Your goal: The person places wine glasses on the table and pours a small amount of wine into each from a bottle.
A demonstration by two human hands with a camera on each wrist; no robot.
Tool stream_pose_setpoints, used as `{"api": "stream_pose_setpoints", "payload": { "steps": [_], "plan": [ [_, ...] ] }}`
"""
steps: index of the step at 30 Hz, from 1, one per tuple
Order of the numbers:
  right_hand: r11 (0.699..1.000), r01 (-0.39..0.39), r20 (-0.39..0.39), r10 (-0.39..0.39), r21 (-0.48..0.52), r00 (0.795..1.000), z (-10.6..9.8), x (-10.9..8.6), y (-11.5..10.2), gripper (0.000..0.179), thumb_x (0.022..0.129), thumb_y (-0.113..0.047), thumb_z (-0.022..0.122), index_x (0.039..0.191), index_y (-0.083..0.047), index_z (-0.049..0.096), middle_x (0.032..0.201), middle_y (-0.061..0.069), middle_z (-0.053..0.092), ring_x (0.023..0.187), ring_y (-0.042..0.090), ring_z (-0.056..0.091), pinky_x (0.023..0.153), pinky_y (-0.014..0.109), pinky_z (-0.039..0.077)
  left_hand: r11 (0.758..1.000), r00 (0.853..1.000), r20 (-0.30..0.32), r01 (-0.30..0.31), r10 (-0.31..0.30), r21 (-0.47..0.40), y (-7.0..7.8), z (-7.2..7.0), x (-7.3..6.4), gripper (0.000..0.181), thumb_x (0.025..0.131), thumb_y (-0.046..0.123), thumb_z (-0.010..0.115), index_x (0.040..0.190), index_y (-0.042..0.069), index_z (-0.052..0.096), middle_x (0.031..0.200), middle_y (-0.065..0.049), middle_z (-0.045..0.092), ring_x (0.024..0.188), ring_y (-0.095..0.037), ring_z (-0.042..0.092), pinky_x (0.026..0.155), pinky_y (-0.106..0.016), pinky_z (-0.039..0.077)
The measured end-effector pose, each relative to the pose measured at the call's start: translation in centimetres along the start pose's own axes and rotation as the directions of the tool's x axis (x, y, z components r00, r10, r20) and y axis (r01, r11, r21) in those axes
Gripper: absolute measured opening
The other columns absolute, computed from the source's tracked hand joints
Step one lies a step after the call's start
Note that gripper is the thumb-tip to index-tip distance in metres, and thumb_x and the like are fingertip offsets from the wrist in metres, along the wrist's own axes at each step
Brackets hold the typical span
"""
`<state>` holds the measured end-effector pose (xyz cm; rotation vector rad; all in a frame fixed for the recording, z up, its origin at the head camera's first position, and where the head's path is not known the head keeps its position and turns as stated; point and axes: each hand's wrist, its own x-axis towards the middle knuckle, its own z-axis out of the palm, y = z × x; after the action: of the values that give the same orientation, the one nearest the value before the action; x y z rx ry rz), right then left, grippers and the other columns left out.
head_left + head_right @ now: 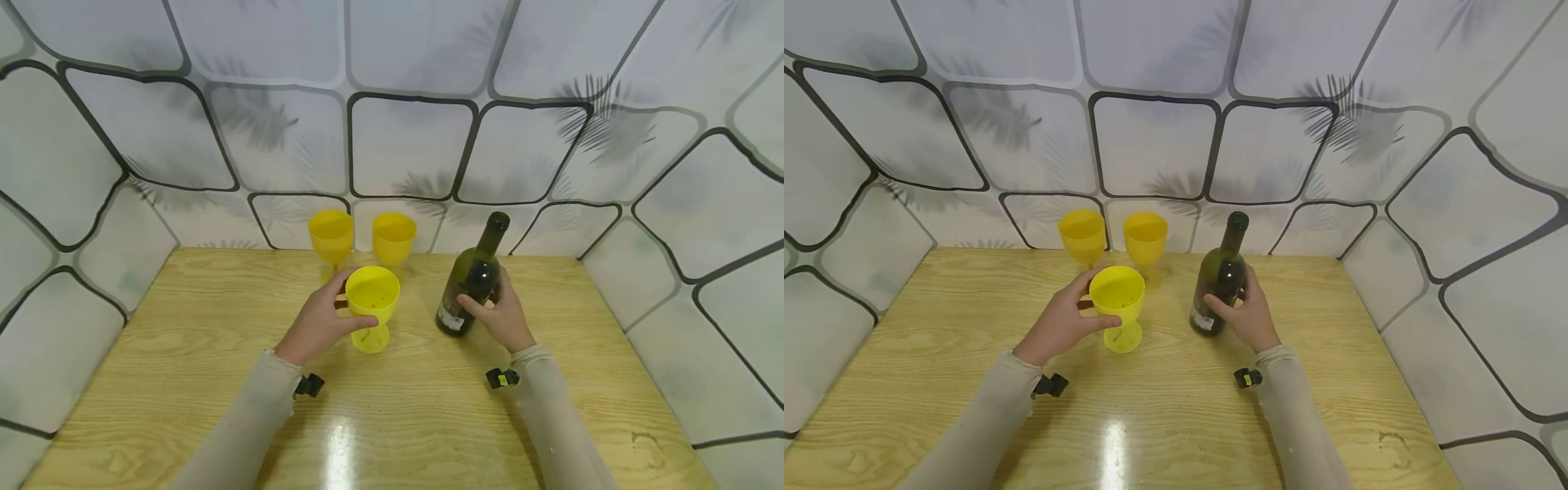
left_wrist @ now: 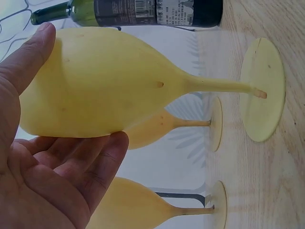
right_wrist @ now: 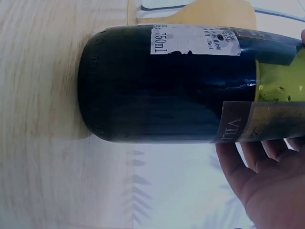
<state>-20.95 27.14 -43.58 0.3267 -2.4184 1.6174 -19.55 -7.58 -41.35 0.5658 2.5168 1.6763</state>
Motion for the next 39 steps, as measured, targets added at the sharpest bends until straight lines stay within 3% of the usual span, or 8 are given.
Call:
{"api": "stream_pose_setpoints", "payload": {
  "steps": [6, 12, 18, 29, 35, 39],
  "plan": [
    [1.000, 0.009, -0.007, -0.009, -0.001, 1.000, 0.2, 0.0, -0.2, 0.076, 0.090, -0.007, 0.079, 0.153, -0.004, 0.036, 0.143, 0.017, 0.053, 0.126, 0.028, 0.053, 0.108, 0.054, 0.042, 1.000, 1.000, -0.002, 0.009, -0.009, 0.008, 0.0, 0.0, 0.0, 0.082, 0.082, 0.037, 0.089, 0.151, 0.026, 0.046, 0.139, 0.006, 0.058, 0.126, -0.020, 0.056, 0.105, -0.047, 0.052],
    [0.999, -0.032, 0.011, 0.033, -0.003, 0.999, 0.3, -0.1, -0.1, 0.087, 0.087, -0.010, 0.083, 0.156, -0.009, 0.031, 0.145, 0.016, 0.050, 0.130, 0.033, 0.051, 0.109, 0.055, 0.039, 1.000, 1.000, -0.006, 0.015, -0.015, 0.012, 0.1, 0.1, -0.1, 0.083, 0.082, 0.037, 0.089, 0.152, 0.026, 0.046, 0.139, 0.006, 0.058, 0.125, -0.021, 0.056, 0.105, -0.049, 0.051],
    [0.998, -0.060, 0.033, 0.060, -0.005, 0.998, 0.5, -0.2, -0.2, 0.084, 0.085, -0.013, 0.086, 0.154, -0.013, 0.038, 0.144, 0.014, 0.052, 0.132, 0.033, 0.051, 0.111, 0.058, 0.039, 1.000, 1.000, -0.002, 0.017, -0.017, 0.012, 0.1, 0.1, -0.1, 0.082, 0.083, 0.036, 0.089, 0.152, 0.027, 0.045, 0.140, 0.005, 0.058, 0.125, -0.020, 0.056, 0.104, -0.045, 0.052],
    [0.994, -0.099, 0.065, 0.096, 0.047, 0.993, 0.6, -0.3, 0.0, 0.075, 0.088, -0.013, 0.084, 0.150, -0.012, 0.042, 0.140, 0.012, 0.059, 0.123, 0.021, 0.059, 0.104, 0.037, 0.050, 1.000, 1.000, 0.005, 0.008, -0.008, 0.000, 0.0, 0.0, 0.0, 0.082, 0.083, 0.039, 0.089, 0.152, 0.028, 0.045, 0.140, 0.007, 0.057, 0.127, -0.019, 0.055, 0.106, -0.046, 0.051],
    [0.995, -0.082, 0.038, 0.080, 0.051, 0.996, 0.9, -0.3, 0.1, 0.076, 0.087, -0.011, 0.084, 0.149, -0.010, 0.042, 0.139, 0.012, 0.059, 0.121, 0.015, 0.059, 0.105, 0.034, 0.048, 1.000, 1.000, 0.009, 0.009, -0.009, -0.004, 0.0, 0.0, 0.0, 0.081, 0.083, 0.038, 0.088, 0.152, 0.029, 0.045, 0.140, 0.008, 0.057, 0.128, -0.019, 0.055, 0.106, -0.046, 0.050],
    [0.996, -0.066, 0.024, 0.065, 0.068, 0.998, 1.1, -0.3, 0.1, 0.077, 0.086, -0.009, 0.085, 0.149, -0.010, 0.041, 0.138, 0.012, 0.059, 0.122, 0.017, 0.059, 0.107, 0.038, 0.047, 1.000, 1.000, 0.027, -0.001, 0.001, -0.003, -0.1, 0.1, 0.1, 0.081, 0.086, 0.037, 0.086, 0.154, 0.029, 0.042, 0.143, 0.008, 0.055, 0.130, -0.018, 0.054, 0.109, -0.047, 0.049]
  ]
}}
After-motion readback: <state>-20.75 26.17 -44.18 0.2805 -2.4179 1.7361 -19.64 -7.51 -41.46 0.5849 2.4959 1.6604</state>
